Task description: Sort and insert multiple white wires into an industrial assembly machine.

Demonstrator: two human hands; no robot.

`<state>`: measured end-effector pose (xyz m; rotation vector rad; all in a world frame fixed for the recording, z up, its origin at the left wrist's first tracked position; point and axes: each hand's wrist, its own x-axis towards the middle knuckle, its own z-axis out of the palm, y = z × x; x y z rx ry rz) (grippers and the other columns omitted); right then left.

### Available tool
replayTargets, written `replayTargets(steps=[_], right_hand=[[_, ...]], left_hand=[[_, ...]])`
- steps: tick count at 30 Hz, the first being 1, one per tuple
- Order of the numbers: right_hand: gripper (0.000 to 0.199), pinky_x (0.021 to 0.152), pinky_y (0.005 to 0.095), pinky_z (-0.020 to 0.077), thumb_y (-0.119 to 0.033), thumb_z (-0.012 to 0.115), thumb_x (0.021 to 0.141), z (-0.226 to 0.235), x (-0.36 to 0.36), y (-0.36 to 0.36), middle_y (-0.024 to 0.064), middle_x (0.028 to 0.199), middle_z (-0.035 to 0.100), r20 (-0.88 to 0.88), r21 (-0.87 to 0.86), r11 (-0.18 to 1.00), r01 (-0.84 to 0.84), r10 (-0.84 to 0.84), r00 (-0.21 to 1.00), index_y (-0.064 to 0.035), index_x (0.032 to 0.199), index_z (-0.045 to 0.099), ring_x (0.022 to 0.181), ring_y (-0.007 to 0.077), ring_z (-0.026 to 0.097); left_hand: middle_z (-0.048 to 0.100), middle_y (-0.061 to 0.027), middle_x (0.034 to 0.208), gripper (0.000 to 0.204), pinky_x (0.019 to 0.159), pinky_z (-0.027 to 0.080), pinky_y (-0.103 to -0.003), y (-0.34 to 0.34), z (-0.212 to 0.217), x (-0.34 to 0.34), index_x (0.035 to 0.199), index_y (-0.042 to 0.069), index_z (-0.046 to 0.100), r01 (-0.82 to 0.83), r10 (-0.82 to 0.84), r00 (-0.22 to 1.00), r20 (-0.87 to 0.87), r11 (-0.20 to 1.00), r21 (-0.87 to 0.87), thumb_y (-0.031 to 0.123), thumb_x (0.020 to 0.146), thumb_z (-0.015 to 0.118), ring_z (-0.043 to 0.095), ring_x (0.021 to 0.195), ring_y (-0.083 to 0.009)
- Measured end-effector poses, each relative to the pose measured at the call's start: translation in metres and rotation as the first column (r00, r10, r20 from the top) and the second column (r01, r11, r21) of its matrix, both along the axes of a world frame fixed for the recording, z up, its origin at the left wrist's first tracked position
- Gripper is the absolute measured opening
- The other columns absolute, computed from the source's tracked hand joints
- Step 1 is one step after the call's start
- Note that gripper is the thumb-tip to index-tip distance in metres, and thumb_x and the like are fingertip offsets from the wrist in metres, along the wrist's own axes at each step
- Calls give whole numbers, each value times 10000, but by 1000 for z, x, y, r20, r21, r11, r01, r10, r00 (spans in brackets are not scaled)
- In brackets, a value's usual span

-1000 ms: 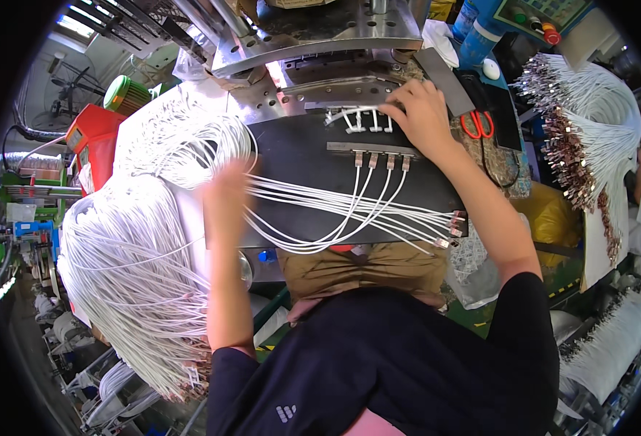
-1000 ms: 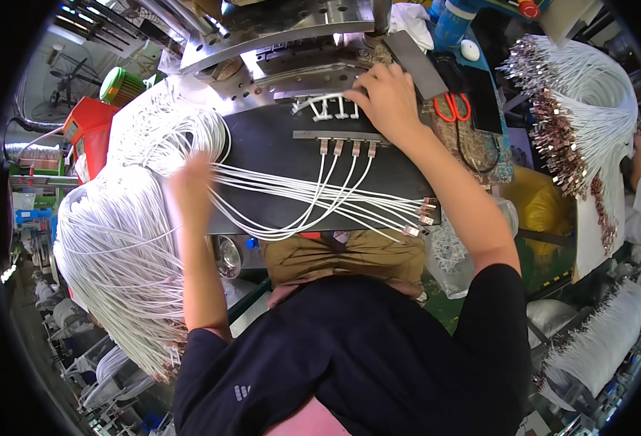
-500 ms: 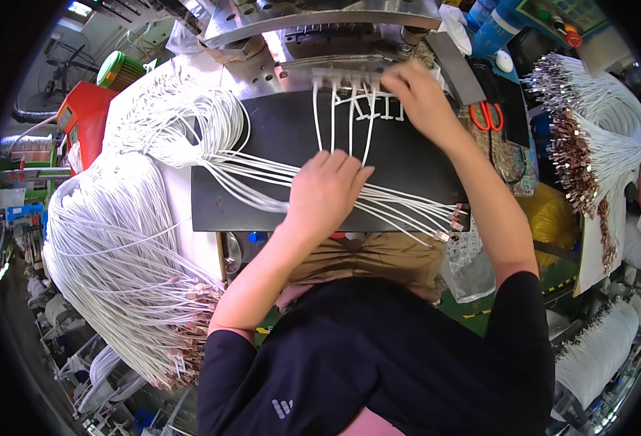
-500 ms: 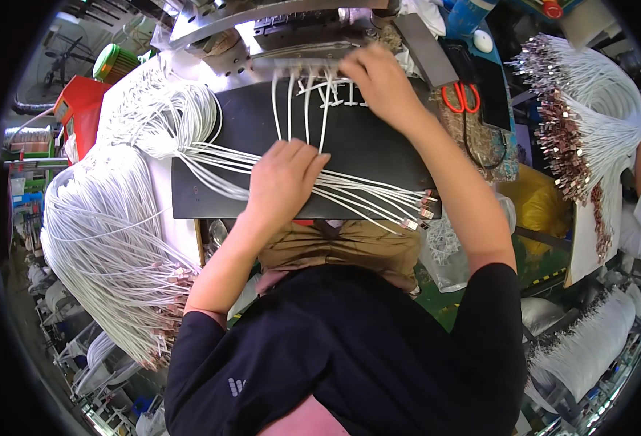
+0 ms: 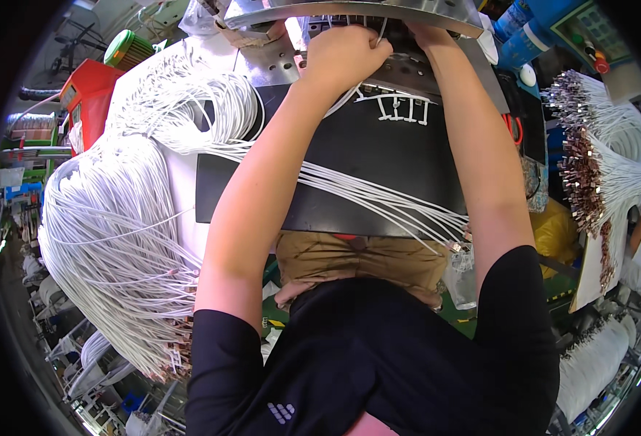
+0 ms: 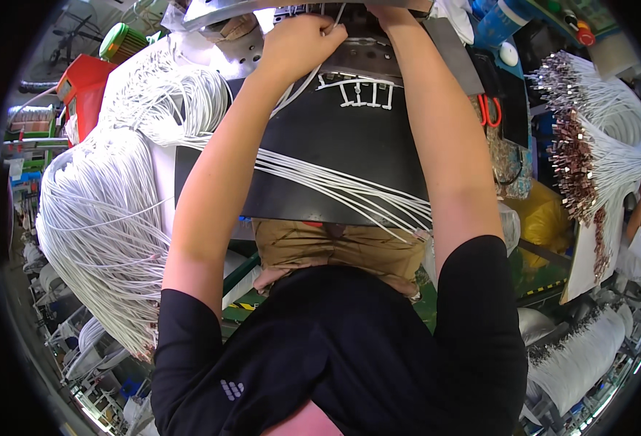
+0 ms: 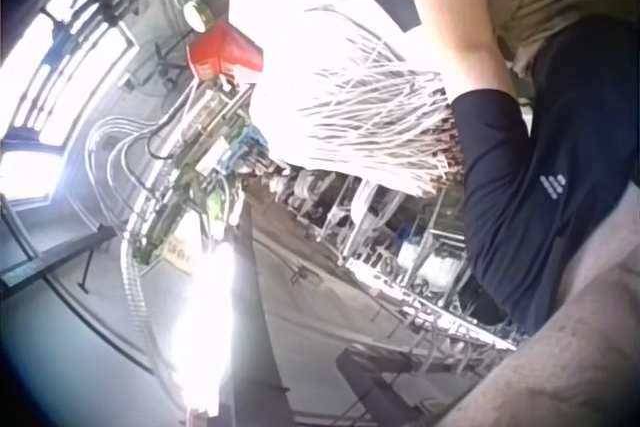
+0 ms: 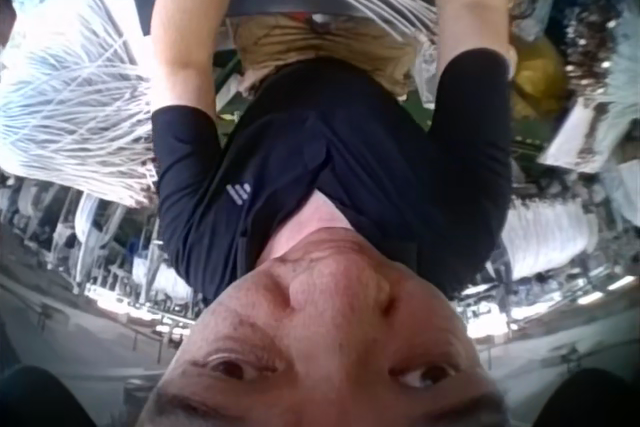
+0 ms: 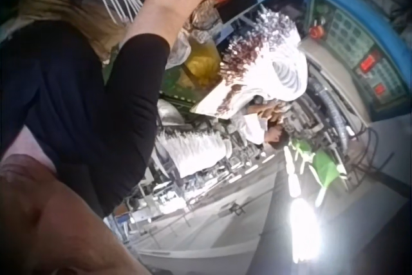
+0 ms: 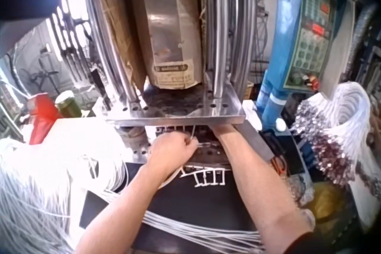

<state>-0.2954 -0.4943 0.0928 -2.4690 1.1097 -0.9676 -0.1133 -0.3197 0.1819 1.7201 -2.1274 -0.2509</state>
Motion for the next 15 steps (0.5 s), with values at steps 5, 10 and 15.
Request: replayTargets(steps=[5,10,15], right_hand=[[339,1020,410,438,-269,511,1014,0,2,0,183,1152,673,-161,-142,986,90,-113,981,-78,1261,642,1094,325,611],[388,1009,428,444,-330,539,1001,12,11,41,197,1201,647,-210,-217,966,143,-189,959,-53,1257,629,1142,350,594],[536,1075,443,404,-443,553,982,33,29,121,184,1300,619,-221,-460,888,28,-145,964,-43,1337,583,1253,352,544]], left_hand=[[722,-113,765,449,777,544,-428,-12,-10,5,834,105,758,24,-17,997,-73,995,98,479,904,519,698,794,-328],[726,-137,825,366,785,549,-415,-18,-24,10,958,100,746,27,-24,986,-165,1000,14,398,919,538,694,815,-367],[720,-208,1021,297,923,526,-453,-23,-52,30,993,62,756,-85,121,991,64,910,-406,269,890,569,686,1007,-367]])
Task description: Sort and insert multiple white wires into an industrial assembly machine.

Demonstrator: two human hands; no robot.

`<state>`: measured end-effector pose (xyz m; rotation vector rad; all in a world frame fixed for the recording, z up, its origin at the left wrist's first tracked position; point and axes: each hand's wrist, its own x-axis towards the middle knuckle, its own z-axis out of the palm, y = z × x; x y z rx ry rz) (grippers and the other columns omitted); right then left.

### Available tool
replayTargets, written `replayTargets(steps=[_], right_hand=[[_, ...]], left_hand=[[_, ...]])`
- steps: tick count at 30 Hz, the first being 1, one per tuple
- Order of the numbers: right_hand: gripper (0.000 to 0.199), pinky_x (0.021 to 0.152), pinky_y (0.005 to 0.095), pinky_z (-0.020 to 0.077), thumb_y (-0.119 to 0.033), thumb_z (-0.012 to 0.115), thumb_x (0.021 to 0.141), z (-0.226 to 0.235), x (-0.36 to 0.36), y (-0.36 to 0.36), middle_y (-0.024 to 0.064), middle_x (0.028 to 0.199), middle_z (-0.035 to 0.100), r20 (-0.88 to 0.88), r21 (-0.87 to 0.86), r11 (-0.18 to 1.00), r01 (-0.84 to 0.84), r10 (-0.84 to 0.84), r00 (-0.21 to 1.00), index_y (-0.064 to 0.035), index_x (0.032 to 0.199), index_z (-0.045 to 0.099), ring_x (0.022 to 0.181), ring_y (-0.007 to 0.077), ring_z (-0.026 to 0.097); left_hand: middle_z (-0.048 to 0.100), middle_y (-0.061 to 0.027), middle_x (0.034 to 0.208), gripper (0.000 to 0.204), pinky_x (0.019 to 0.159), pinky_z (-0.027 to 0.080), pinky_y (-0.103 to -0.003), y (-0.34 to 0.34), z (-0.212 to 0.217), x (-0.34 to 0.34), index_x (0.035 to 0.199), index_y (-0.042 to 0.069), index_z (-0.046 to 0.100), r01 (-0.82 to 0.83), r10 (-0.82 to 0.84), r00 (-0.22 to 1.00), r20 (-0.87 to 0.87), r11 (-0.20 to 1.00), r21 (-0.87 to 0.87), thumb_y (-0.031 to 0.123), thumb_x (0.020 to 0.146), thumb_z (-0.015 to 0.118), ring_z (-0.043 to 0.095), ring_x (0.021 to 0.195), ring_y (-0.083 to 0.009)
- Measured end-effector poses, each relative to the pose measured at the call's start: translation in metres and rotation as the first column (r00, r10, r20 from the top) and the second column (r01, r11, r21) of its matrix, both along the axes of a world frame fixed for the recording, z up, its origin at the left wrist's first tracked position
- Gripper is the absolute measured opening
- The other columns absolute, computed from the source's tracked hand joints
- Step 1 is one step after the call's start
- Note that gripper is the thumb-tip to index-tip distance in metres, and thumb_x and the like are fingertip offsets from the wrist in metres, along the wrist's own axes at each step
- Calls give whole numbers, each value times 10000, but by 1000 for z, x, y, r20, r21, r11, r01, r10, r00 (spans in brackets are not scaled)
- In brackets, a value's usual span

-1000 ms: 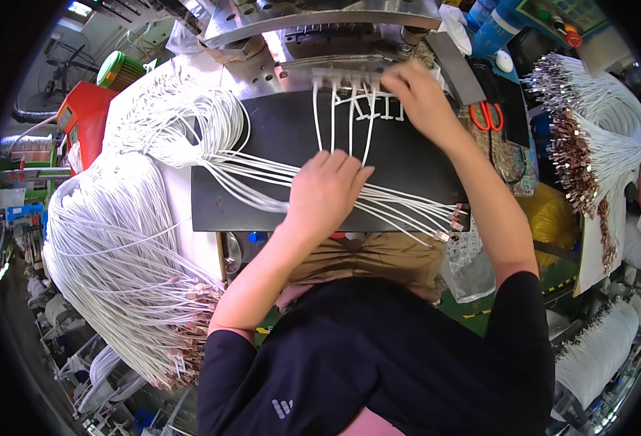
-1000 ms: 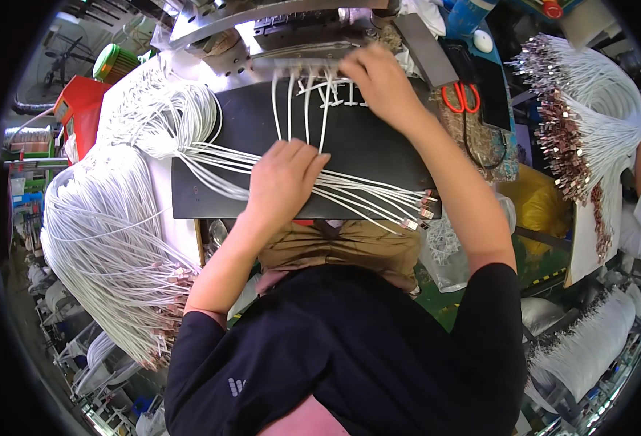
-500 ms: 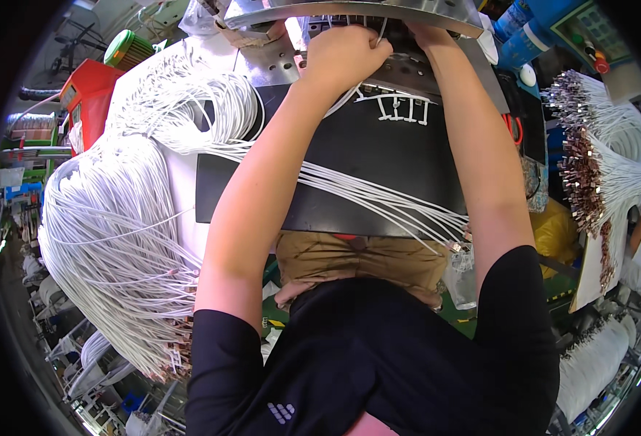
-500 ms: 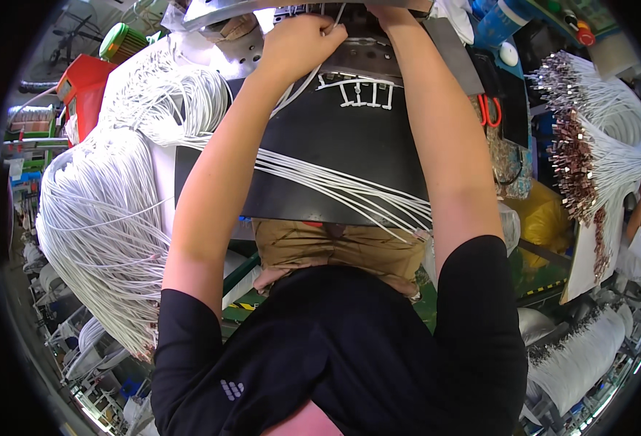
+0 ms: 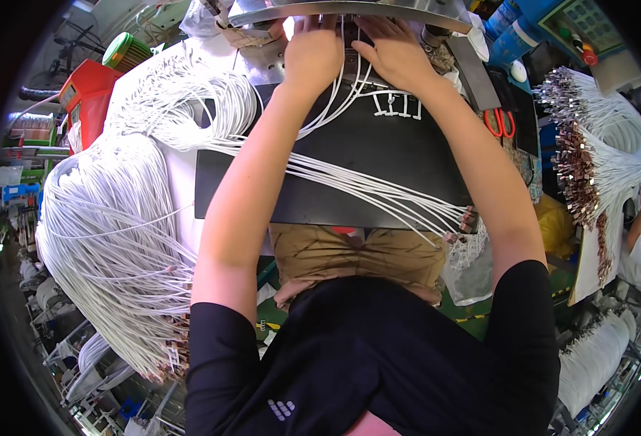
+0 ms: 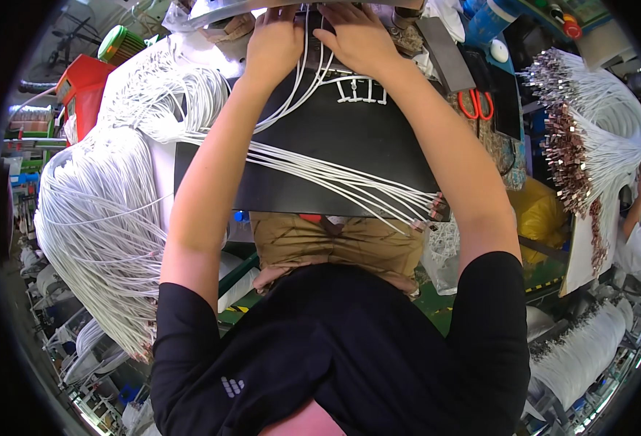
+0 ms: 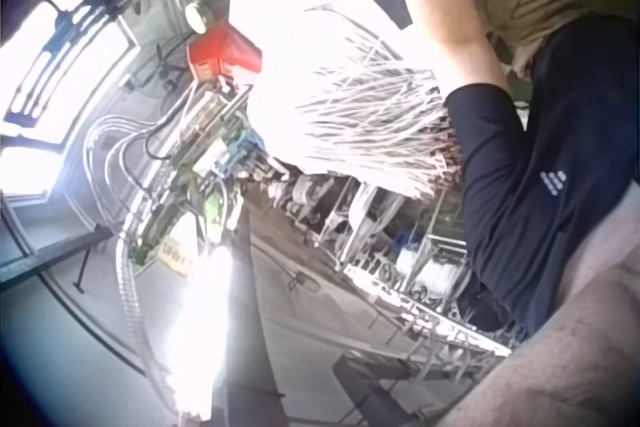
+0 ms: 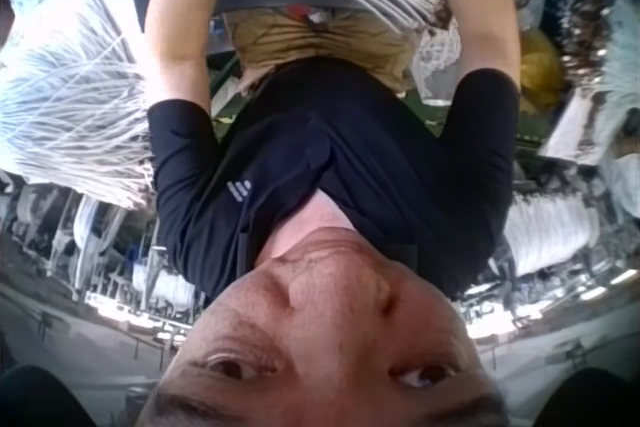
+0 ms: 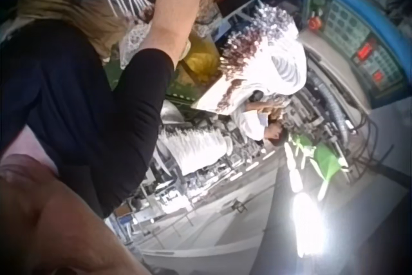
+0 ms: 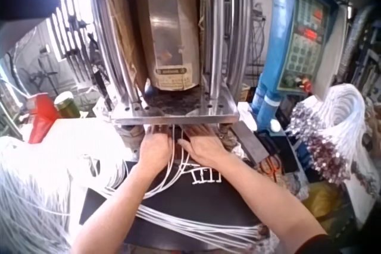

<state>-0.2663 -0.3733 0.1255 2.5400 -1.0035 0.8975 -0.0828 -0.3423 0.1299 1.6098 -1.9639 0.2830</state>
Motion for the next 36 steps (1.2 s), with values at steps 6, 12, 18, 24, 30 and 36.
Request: replayTargets(steps=[6,12,18,24,30,36], right_hand=[[497,1125,444,362,-413,519,998,15,9,7,149,1338,614,-1,-53,998,45,-45,999,-46,1319,612,1305,314,514],[413,1063,462,428,-331,549,979,21,18,33,143,1259,659,51,-86,929,359,-356,933,-56,1270,650,1191,318,592],[368,902,445,515,-302,595,952,-9,10,8,147,1067,708,16,102,945,311,-314,949,-72,1228,676,968,354,657],[275,895,312,512,-206,612,979,49,-88,124,115,1088,716,496,403,912,69,-282,821,3,1133,703,990,200,676],[238,609,289,392,-115,524,1008,-91,-216,321,-11,701,501,478,615,699,365,-699,532,-37,789,577,678,104,474],[130,685,370,523,-97,661,866,-109,-106,369,116,863,710,280,958,279,-67,-862,422,7,937,694,745,188,656]], left_hand=[[612,-147,1323,406,1079,389,-551,-12,-15,0,1279,89,633,18,28,973,228,980,-197,188,890,576,560,1266,-318],[598,-125,1357,431,1099,348,-606,-8,-17,-7,1309,97,617,-77,104,974,201,987,-139,196,892,570,541,1297,-301],[595,-130,1351,420,1107,345,-598,-11,-23,-3,1320,86,605,-38,67,990,128,975,-221,169,915,533,538,1292,-322],[641,-143,1020,246,775,503,-367,158,39,29,1079,-45,614,566,-92,555,-827,770,295,184,991,592,642,902,-242],[682,-104,755,357,707,527,-283,339,-62,74,930,-17,659,864,565,-166,-808,479,158,329,1006,616,653,679,-169],[647,-94,970,206,775,572,-327,363,-153,104,1105,14,591,153,575,278,-769,764,627,204,1025,579,641,863,-211]])
